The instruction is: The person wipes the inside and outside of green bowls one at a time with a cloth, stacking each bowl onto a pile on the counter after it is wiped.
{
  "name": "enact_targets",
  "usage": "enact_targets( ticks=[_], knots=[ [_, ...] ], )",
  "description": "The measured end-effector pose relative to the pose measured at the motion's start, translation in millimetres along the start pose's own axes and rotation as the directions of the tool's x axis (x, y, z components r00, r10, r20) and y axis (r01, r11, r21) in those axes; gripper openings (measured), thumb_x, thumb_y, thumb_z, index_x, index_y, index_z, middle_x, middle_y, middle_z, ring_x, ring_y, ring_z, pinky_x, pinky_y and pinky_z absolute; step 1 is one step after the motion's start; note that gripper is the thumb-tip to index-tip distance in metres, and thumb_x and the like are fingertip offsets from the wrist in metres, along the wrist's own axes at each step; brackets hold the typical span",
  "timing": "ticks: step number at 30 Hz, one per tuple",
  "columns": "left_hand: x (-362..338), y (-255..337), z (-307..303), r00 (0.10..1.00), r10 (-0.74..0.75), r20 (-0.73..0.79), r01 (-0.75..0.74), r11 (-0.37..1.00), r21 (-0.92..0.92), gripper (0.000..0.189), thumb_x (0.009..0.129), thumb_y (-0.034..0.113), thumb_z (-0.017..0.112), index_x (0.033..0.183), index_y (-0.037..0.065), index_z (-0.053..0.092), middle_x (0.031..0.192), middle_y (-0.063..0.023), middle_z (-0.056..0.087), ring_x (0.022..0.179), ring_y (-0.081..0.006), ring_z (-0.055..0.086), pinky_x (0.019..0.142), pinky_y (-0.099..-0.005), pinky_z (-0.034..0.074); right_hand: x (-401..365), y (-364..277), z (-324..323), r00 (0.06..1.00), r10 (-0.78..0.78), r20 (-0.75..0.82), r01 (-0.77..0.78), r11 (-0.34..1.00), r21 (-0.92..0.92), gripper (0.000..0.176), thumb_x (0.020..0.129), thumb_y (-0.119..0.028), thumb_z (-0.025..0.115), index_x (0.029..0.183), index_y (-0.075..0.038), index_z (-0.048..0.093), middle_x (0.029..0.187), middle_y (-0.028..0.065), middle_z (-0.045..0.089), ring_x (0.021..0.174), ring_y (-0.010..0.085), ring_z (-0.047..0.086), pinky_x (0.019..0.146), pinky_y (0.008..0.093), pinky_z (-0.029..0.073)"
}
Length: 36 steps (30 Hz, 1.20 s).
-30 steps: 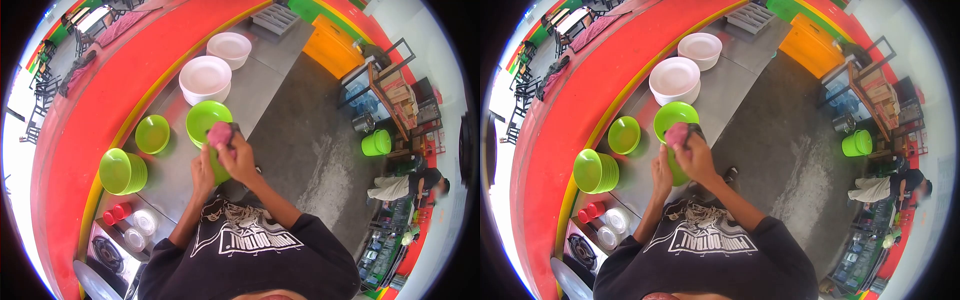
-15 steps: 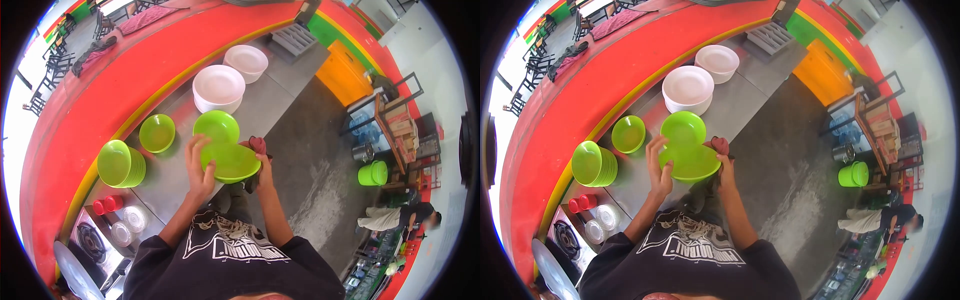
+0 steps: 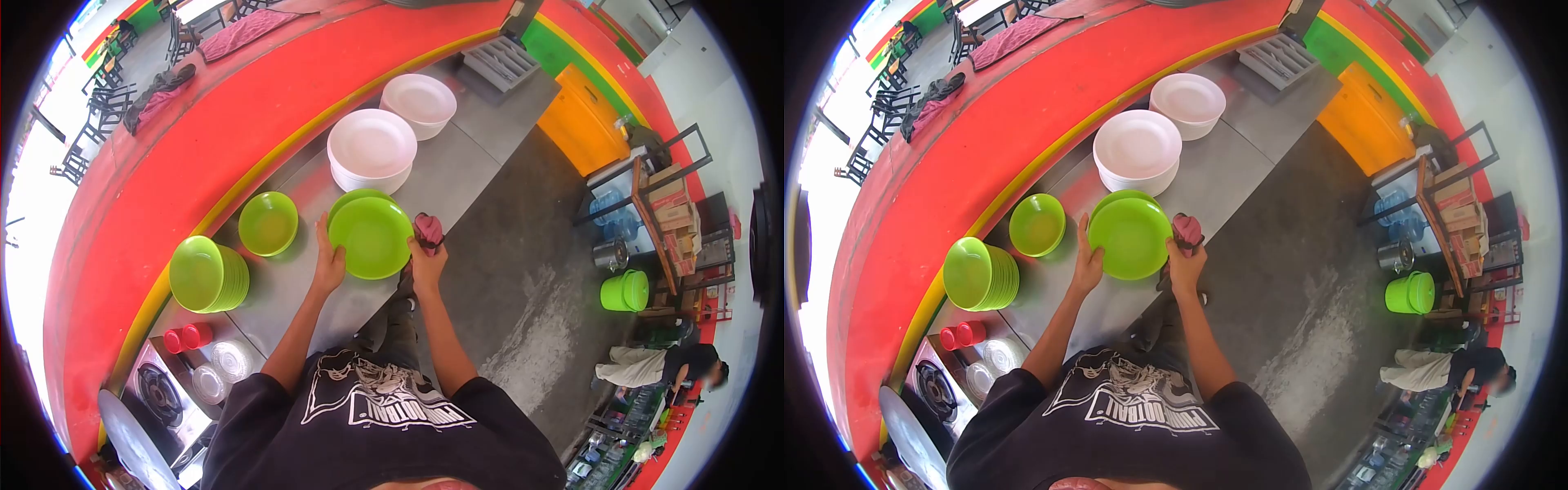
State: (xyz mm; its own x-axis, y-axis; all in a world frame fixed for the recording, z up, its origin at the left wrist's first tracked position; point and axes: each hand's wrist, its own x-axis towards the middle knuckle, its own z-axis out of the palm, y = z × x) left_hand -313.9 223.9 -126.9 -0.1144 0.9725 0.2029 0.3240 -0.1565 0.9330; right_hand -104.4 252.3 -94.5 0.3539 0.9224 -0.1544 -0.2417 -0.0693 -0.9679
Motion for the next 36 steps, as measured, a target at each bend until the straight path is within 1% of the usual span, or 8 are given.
enact_targets(
  ticks=[13,17,18,20,23,26,29,36],
  knots=[
    [18,-14,4,0.992,-0.09,-0.084,0.098,0.99,0.101,0.064,0.099,0.001,0.044,0.156,-0.003,0.015,0.155,-0.0264,0.03,0.144,-0.0405,0.032,0.119,-0.0437,0.025,31,41,16,0.982,-0.175,0.07,0.181,0.979,-0.097,0.023,0.087,-0.005,0.075,0.105,0.0,0.063,0.084,-0.0019,0.061,0.064,0.0053,0.052,0.056,0.0236,0.042],
    [16,-14,-2,0.965,-0.219,-0.145,0.214,0.975,-0.05,0.061,0.107,0.022,0.045,0.155,-0.003,0.018,0.149,-0.0247,0.04,0.139,-0.0358,0.041,0.114,-0.0415,0.033,22,18,18,0.978,0.186,-0.091,-0.179,0.981,0.078,0.024,0.09,-0.013,0.074,0.109,-0.004,0.062,0.084,-0.0012,0.063,0.058,0.0026,0.049,0.049,0.0203,0.036],
    [13,-21,-5,0.936,-0.286,-0.206,0.258,0.954,-0.154,0.061,0.107,0.028,0.046,0.154,-0.003,0.021,0.147,-0.0235,0.043,0.136,-0.0339,0.044,0.112,-0.04,0.035,34,57,-2,0.992,0.119,-0.044,-0.111,0.982,0.15,0.027,0.093,-0.019,0.07,0.114,-0.006,0.061,0.085,-0.001,0.063,0.056,0.0022,0.048,0.047,0.0186,0.033],
    [0,-50,-15,0.855,-0.424,-0.299,0.309,0.879,-0.364,0.064,0.107,0.04,0.047,0.15,-0.003,0.028,0.141,-0.0211,0.048,0.13,-0.0302,0.05,0.108,-0.037,0.039,36,73,-29,0.974,0.202,-0.106,-0.171,0.954,0.246,0.028,0.095,-0.021,0.068,0.116,-0.005,0.06,0.085,-0.0012,0.063,0.06,0.0041,0.051,0.051,0.0202,0.037],
    [-21,-132,-27,0.433,-0.696,-0.572,0.399,0.717,-0.571,0.071,0.1,0.05,0.056,0.148,0.005,0.03,0.148,-0.0158,0.042,0.131,-0.0332,0.051,0.103,-0.0462,0.046,29,63,-35,0.947,0.304,-0.108,-0.237,0.882,0.407,0.026,0.097,-0.022,0.062,0.118,-0.007,0.059,0.089,0.0009,0.063,0.074,0.0119,0.057,0.067,0.0285,0.05],
    [13,-86,-63,0.066,-0.878,-0.474,0.445,0.451,-0.773,0.071,0.095,0.052,0.065,0.145,0.011,0.034,0.146,-0.0104,0.044,0.124,-0.0337,0.055,0.095,-0.0485,0.05,23,85,-73,0.894,0.44,-0.089,-0.369,0.834,0.411,0.024,0.098,-0.019,0.057,0.121,-0.011,0.057,0.096,0.0061,0.065,0.087,0.0194,0.062,0.079,0.0354,0.054],
    [16,-119,-91,0.285,-0.866,-0.411,0.454,0.5,-0.738,0.066,0.094,0.04,0.069,0.145,0.018,0.035,0.145,-0.0086,0.044,0.123,-0.0335,0.055,0.09,-0.0502,0.054,15,104,-94,0.854,0.513,-0.083,-0.456,0.817,0.353,0.027,0.098,-0.018,0.057,0.124,-0.012,0.056,0.098,0.0068,0.066,0.089,0.0209,0.063,0.081,0.0364,0.055],
    [11,-156,-95,0.277,-0.882,-0.383,0.381,0.466,-0.799,0.062,0.095,0.021,0.061,0.149,0.023,0.03,0.145,-0.0092,0.044,0.127,-0.0353,0.054,0.093,-0.0524,0.056,-4,103,-77,0.901,0.431,0.035,-0.427,0.873,0.234,0.033,0.097,-0.014,0.059,0.13,-0.008,0.055,0.095,0.0101,0.065,0.084,0.025,0.064,0.078,0.0393,0.055]
  ],
)
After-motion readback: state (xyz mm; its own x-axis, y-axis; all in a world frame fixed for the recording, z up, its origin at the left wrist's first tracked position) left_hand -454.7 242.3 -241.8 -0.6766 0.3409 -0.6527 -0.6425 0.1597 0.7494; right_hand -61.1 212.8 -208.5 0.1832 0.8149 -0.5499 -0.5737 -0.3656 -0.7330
